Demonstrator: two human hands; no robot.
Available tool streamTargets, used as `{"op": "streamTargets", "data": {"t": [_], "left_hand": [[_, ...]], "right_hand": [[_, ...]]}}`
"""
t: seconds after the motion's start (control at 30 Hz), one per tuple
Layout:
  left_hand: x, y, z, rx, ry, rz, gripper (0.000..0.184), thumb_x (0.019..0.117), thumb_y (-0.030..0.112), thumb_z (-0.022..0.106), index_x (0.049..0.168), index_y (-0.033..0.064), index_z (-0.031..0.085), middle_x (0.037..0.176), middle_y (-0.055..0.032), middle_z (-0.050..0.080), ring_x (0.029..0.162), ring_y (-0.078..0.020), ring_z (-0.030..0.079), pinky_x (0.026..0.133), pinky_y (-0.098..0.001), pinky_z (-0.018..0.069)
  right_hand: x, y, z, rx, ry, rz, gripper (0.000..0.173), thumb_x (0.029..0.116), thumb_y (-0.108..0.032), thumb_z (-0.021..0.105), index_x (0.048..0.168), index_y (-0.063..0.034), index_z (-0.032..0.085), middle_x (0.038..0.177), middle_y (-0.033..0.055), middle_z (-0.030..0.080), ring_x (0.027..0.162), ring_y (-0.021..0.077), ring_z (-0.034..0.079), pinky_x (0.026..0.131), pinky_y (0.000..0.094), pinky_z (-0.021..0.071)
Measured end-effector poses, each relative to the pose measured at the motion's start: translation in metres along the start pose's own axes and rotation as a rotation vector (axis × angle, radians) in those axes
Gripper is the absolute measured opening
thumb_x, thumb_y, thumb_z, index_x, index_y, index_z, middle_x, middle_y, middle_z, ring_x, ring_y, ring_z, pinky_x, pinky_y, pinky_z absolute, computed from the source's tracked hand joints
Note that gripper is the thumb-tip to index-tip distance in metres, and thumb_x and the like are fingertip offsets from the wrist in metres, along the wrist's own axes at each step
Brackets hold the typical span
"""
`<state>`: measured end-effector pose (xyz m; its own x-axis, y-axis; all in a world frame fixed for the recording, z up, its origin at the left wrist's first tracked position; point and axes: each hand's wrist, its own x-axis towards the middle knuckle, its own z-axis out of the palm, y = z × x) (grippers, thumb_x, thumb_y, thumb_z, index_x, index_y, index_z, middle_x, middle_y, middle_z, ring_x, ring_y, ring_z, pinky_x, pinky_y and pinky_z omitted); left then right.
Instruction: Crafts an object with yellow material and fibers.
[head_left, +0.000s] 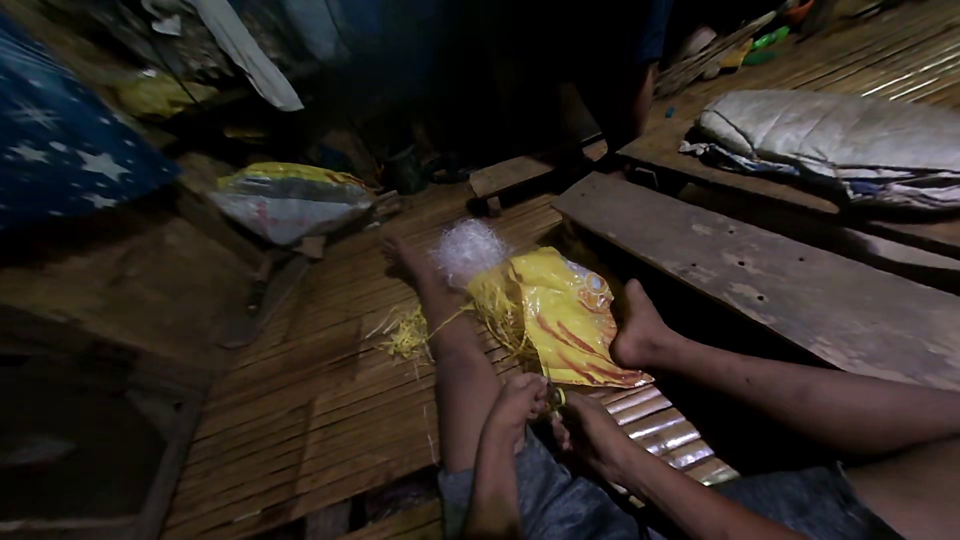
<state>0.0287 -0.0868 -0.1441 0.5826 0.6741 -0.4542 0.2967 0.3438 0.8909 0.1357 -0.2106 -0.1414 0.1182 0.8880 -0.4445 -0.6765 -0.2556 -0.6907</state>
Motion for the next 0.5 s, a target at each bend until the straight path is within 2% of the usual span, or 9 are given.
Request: {"op": "streamTargets", "data": {"t": [0.1,0.17,0.33,0.5], "left_hand": [[0.001,-0.0014,0.0003,-0.041,0.016,-0.009,0.019,0.1079,0.015,0.049,0.096,0.0041,0.06,0.068,0.0024,0.05,0.051,-0.0049,0.043,0.048,-0.0192,0.0383],[0.0017,-0.0018,0.0,-0.051,0.021,-0.015,0.02,0.1079,0.015,0.049,0.095,0.0042,0.059,0.067,0.0024,0.05,0.05,-0.0049,0.043,0.047,-0.019,0.0385],[-0.0006,-0.0002,0.001,-0.063,0.025,-0.014,0.02,0.1083,0.015,0.047,0.094,0.005,0.058,0.066,0.0027,0.049,0.05,-0.0044,0.042,0.046,-0.0184,0.0377],[-0.0023,0.0015,0.0006,-0.034,0.009,-0.01,0.019,0.1077,0.015,0.049,0.096,0.0045,0.06,0.068,0.0027,0.05,0.051,-0.0047,0.043,0.048,-0.019,0.039]], "right_hand": [[-0.0013,0.0018,0.0002,0.023,-0.01,-0.017,0.03,0.1105,-0.022,0.037,0.102,-0.0042,0.06,0.072,0.0021,0.057,0.054,0.01,0.051,0.051,0.0254,0.0474],[-0.0023,0.0028,0.0006,0.031,-0.015,-0.028,0.03,0.1108,-0.02,0.039,0.099,-0.003,0.061,0.07,0.0023,0.057,0.053,0.01,0.052,0.051,0.0254,0.0481],[-0.0045,0.0041,0.0024,0.063,-0.019,-0.046,0.025,0.1099,-0.014,0.04,0.102,-0.0012,0.06,0.072,0.0031,0.058,0.053,0.0094,0.052,0.051,0.0246,0.0481],[0.0024,0.0043,-0.0026,0.015,-0.032,-0.051,0.029,0.1107,-0.021,0.038,0.105,-0.0029,0.06,0.073,0.0025,0.059,0.055,0.0099,0.053,0.053,0.0253,0.0481]]}}
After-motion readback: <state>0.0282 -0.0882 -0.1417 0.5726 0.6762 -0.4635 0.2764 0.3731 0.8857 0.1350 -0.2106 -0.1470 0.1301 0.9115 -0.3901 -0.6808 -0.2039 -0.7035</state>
